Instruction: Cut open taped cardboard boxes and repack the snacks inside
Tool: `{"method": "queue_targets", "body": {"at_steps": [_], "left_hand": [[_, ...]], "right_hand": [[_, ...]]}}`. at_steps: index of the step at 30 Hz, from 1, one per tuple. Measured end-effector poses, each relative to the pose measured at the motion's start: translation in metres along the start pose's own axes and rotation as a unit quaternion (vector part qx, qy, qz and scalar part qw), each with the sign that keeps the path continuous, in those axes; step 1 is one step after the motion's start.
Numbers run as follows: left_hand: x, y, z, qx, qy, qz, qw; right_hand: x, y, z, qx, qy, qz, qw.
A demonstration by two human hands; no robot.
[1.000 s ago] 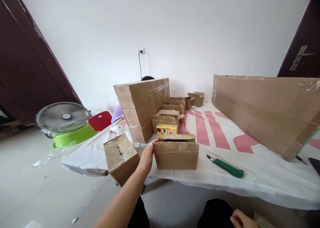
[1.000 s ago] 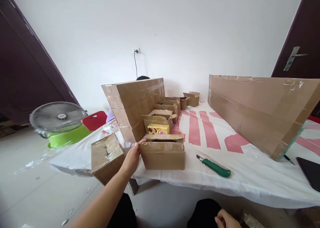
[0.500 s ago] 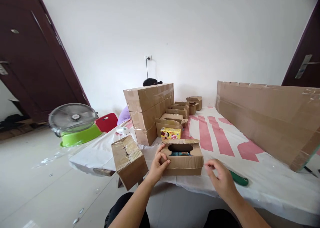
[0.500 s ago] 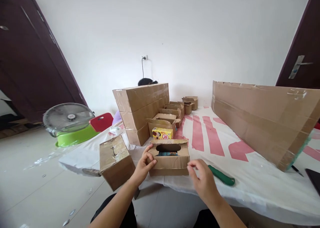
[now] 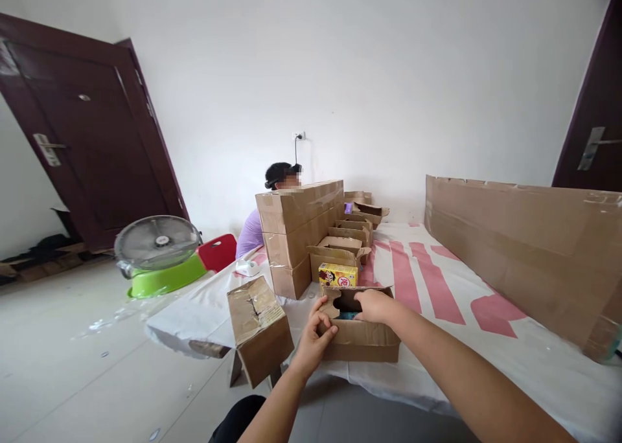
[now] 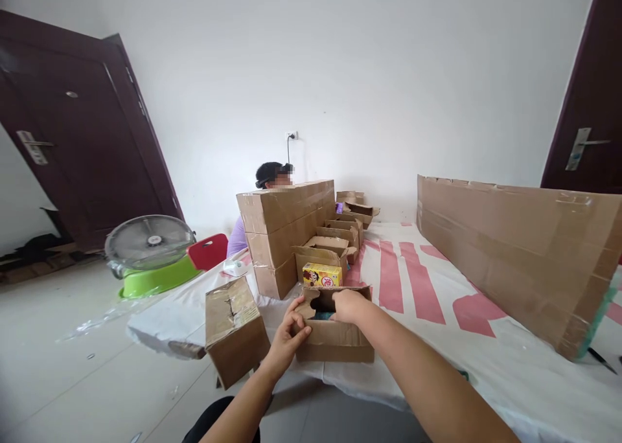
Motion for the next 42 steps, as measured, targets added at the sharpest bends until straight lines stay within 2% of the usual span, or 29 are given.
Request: {"method": "queue_targets", "body": {"at_steps": [7, 12, 15, 21, 24, 28, 33, 36, 39, 41, 42], "left_hand": [[-0.001, 0.0, 0.002, -0.006, -0.003, 0.017, 1.0], [0.0, -0.003, 0.001, 0.003, 0.003, 0.025, 1.0], [0.0, -0.004, 0.001, -0.005, 0.009, 0.043, 0.999], [-0.001, -0.004, -0.001, -0.017, 0.003, 0.071, 0.997], [-0.001, -0.003, -0.001, -0.016, 0.003, 0.065, 0.998], [0.001, -0.005, -0.001, -0.016, 0.008, 0.052, 0.999], [-0.001, -0.001, -0.009, -0.032, -0.001, 0.034, 0.999], [-0.009, 0.014, -0.028, -0.056, -0.005, 0.022, 0.998], [-0.02, 0.037, -0.062, -0.09, 0.022, 0.039, 0.995], [-0.022, 0.053, -0.088, -0.108, 0.006, 0.061, 0.992], [-0.021, 0.061, -0.101, -0.121, -0.022, 0.075, 0.99]], "right_hand": [[0.012, -0.003, -0.017, 0.04, -0.11, 0.062, 0.991], [0.01, 0.002, -0.003, 0.034, -0.107, 0.059, 0.992], [0.001, 0.004, 0.005, 0.031, -0.049, 0.04, 0.998], [-0.032, 0.003, 0.016, 0.026, 0.132, -0.009, 0.991], [-0.041, 0.003, 0.027, 0.013, 0.204, -0.026, 0.979], [-0.04, 0.005, 0.044, -0.016, 0.273, -0.051, 0.961], [-0.049, 0.025, 0.051, -0.03, 0.372, -0.106, 0.921], [-0.067, 0.041, 0.047, -0.034, 0.435, -0.147, 0.887], [-0.085, 0.046, 0.043, -0.055, 0.478, -0.16, 0.862], [-0.091, 0.042, 0.041, -0.074, 0.503, -0.157, 0.847], [-0.092, 0.039, 0.041, -0.089, 0.515, -0.147, 0.84]]}}
Point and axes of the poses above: each hand's wrist, its own z-axis away from the middle knuckle, its own x-axis out of the palm, y = z × x, the point moved 2 cm from there along -z, towards the middle knuckle, and after that the axes turned 6 degrees about -z, right-handed, at the moved point
